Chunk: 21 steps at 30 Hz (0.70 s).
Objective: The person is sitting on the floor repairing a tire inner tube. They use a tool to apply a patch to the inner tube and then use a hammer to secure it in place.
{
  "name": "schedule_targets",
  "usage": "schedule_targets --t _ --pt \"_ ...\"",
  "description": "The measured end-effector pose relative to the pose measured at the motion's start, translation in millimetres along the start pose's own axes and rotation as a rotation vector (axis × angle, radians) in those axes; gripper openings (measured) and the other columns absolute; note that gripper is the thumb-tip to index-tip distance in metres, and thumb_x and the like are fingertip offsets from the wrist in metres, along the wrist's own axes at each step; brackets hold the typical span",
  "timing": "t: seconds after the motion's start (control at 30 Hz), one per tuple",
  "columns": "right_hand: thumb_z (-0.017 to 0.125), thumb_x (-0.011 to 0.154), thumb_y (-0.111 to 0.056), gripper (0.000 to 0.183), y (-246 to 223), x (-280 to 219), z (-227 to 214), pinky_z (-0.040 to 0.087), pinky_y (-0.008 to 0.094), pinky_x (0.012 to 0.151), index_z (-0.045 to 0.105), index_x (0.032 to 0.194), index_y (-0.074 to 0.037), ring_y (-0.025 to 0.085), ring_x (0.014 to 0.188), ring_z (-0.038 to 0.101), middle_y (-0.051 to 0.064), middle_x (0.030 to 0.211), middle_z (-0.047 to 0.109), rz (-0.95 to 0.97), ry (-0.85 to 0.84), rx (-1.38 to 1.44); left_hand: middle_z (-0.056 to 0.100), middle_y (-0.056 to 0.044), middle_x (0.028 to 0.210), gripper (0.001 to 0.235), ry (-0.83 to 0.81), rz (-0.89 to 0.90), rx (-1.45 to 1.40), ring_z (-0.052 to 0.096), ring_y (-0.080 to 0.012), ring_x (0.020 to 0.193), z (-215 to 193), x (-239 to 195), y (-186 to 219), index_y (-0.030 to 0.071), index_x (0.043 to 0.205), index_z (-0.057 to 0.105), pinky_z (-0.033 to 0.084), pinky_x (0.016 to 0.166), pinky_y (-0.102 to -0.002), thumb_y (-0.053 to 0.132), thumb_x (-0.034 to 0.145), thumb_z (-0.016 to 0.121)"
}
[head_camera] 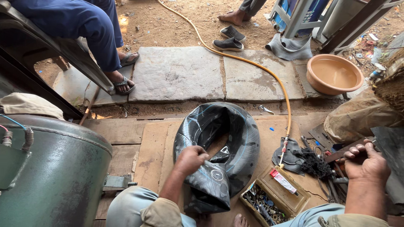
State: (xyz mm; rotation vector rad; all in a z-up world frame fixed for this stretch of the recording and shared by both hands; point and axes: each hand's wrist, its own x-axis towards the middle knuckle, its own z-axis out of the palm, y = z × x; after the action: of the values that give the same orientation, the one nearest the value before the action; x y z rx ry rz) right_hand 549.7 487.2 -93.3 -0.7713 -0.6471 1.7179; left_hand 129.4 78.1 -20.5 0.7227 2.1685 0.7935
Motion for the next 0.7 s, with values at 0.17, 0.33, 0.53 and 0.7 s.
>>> schedule_targets --t 0.17,0.33,0.53,0.7 --pt "0.054 0.116 -0.022 0.014 4.4 16.5 -15.9 0.043 0.029 0.065 0.063 0.109 -0.013 0.015 0.075 0.051 0.001 0.087 0.056 -0.036 0.074 0.016 0.078 -0.007 0.099 0.021 0.174 -0.102 0.128 0.07 -0.018 0.086 -15.7 2.2 -14.7 0.012 0.102 0.08 0.056 0.082 -0.037 0.029 0.092 0.071" --pt "0.056 0.114 -0.021 0.01 6.5 -19.2 35.1 0.044 0.026 0.061 0.061 0.112 -0.013 0.012 0.073 0.05 -0.001 0.085 0.055 0.017 0.038 -0.142 0.081 -0.012 0.094 0.024 0.214 -0.044 -0.013 0.075 -0.0192 0.086 -16.6 2.8 -17.2 0.009 0.101 0.082 0.058 0.083 -0.035 0.028 0.086 0.075" --pt "0.063 0.099 -0.017 0.014 69.5 -114.5 158.3 0.056 0.034 0.06 0.062 0.106 -0.005 0.024 0.07 0.063 0.011 0.078 0.063 0.255 -0.36 -0.501 0.077 -0.012 0.114 0.049 0.007 0.07 -0.414 0.072 -0.0191 0.1 28.1 5.8 3.9 0.004 0.118 0.074 0.061 0.085 -0.03 0.021 0.075 0.088" --pt "0.065 0.094 -0.019 0.02 119.0 -172.8 196.0 0.053 0.027 0.061 0.07 0.107 -0.004 0.015 0.084 0.072 0.011 0.104 0.08 0.507 -0.833 -0.69 0.066 -0.003 0.132 0.09 -0.329 0.346 -0.793 0.064 -0.0109 0.113 68.7 2.9 16.4 0.008 0.147 0.043 0.058 0.081 -0.027 0.014 0.07 0.09"
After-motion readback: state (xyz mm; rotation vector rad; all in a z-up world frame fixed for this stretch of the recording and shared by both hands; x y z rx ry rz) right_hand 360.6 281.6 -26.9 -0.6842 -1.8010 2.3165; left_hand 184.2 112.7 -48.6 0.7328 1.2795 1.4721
